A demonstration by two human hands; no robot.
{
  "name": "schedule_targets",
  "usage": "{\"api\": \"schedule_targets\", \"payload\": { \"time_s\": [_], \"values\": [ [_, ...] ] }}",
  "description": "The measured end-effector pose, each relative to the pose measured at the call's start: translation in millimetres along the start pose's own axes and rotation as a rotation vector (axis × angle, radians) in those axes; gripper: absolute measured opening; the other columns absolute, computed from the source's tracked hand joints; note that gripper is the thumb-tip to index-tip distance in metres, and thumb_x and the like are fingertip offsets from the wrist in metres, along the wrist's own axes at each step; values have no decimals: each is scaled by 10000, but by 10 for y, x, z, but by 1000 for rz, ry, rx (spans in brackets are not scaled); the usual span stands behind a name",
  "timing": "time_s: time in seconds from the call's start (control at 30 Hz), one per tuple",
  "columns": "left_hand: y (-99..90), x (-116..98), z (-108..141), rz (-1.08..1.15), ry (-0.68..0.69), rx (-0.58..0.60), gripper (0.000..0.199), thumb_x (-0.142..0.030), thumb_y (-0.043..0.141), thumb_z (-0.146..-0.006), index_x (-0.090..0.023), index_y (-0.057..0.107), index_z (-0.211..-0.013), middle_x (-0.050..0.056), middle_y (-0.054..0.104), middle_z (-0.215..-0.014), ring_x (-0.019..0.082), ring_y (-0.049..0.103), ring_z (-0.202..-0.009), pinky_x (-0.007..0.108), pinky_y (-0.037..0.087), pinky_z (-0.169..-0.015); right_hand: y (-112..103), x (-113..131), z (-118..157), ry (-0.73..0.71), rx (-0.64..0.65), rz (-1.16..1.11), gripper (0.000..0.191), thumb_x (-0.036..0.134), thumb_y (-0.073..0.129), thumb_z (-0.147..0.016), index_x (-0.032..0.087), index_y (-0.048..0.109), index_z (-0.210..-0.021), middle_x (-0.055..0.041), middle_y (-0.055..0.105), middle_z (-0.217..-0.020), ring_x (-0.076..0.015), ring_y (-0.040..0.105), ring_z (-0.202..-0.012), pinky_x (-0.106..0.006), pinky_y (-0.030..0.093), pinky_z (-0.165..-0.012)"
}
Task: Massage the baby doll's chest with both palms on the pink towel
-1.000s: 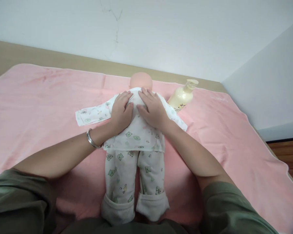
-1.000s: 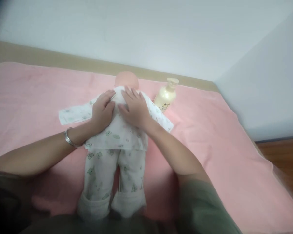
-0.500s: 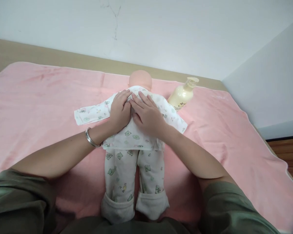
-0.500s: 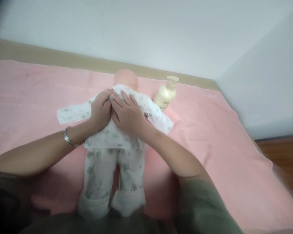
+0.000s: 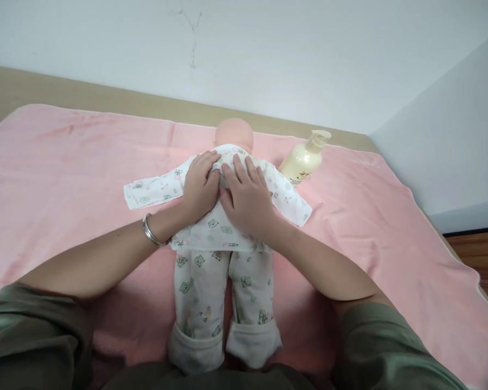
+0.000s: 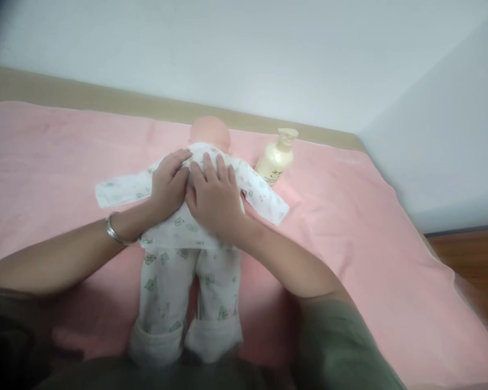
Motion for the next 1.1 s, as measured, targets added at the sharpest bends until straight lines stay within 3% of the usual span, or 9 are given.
{"api": "schedule_targets", "payload": {
  "time_s": [0.13, 0.27, 0.37, 0.43, 0.57, 0.7, 0.87, 1.1],
  "values": [
    [2, -1, -4, -15, -3, 20, 502, -255, 409, -824, -158, 655, -1250, 92, 663, -1388, 233, 577, -1346, 425, 401, -1262, 31, -237, -209, -71, 65, -92, 595, 368, 406, -1006, 157, 416, -1562, -91, 297, -1687, -318, 199, -1602, -581, 171, -1315],
    [26, -21, -14, -51, -23, 75, 532, -253, 397, -848, -134, 607, -1322, 123, 609, -1453, 267, 505, -1429, 478, 292, -1322, 37, -489, -392, 30, 56, -123, 665, 411, 385, -1004, 72, 361, -1576, -140, 287, -1684, -305, 229, -1594, -534, 195, -1321],
    [51, -20, -27, -63, -50, 99, 584, -257, 404, -867, -137, 516, -1427, 144, 512, -1551, 308, 389, -1520, 551, 207, -1333, 13, -416, -305, 124, 44, -58, 685, 401, 351, -1018, 21, 308, -1586, -201, 272, -1675, -339, 224, -1592, -570, 203, -1310],
    [65, -12, -37, -74, -59, 109, 599, -265, 406, -878, -141, 487, -1458, 151, 461, -1593, 318, 355, -1540, 552, 226, -1323, -22, -267, -168, 153, 49, 28, 686, 381, 341, -1031, -34, 298, -1575, -270, 280, -1651, -383, 245, -1578, -583, 228, -1296],
    [73, 2, -53, -159, -56, 131, 613, -285, 364, -898, -80, 490, -1461, 184, 447, -1598, 324, 381, -1526, 526, 258, -1318, -96, -13, 29, 83, 67, 162, 620, 299, 347, -1036, -74, 371, -1530, -333, 347, -1592, -417, 335, -1533, -563, 282, -1281],
    [40, -71, -41, -242, 15, 144, 572, -319, 319, -941, -98, 533, -1423, 183, 533, -1529, 323, 441, -1484, 534, 300, -1297, -90, -138, -105, 26, 85, 80, 610, 314, 342, -1031, -25, 391, -1535, -271, 368, -1611, -371, 327, -1547, -544, 306, -1284],
    [-1, -285, 99, -402, 146, 243, 596, -320, 293, -982, 9, 489, -1438, 269, 507, -1518, 376, 430, -1485, 585, 344, -1252, -21, -437, -357, 71, 83, -10, 670, 357, 355, -1023, -53, 337, -1552, -252, 345, -1630, -356, 287, -1563, -520, 258, -1311],
    [8, -339, 116, -444, 173, 300, 636, -286, 307, -958, 91, 439, -1452, 302, 449, -1545, 403, 396, -1496, 562, 330, -1268, -37, -260, -206, 35, 31, 102, 627, 317, 325, -1037, -79, 379, -1520, -281, 432, -1564, -379, 385, -1504, -529, 298, -1284]
  ]
}}
Point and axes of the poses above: each hand's wrist, its own z-axis away from the middle knuckle, its own y-axis out of the palm, x = y × z, the point moved 4 cm from there along -z, towards the middle knuckle
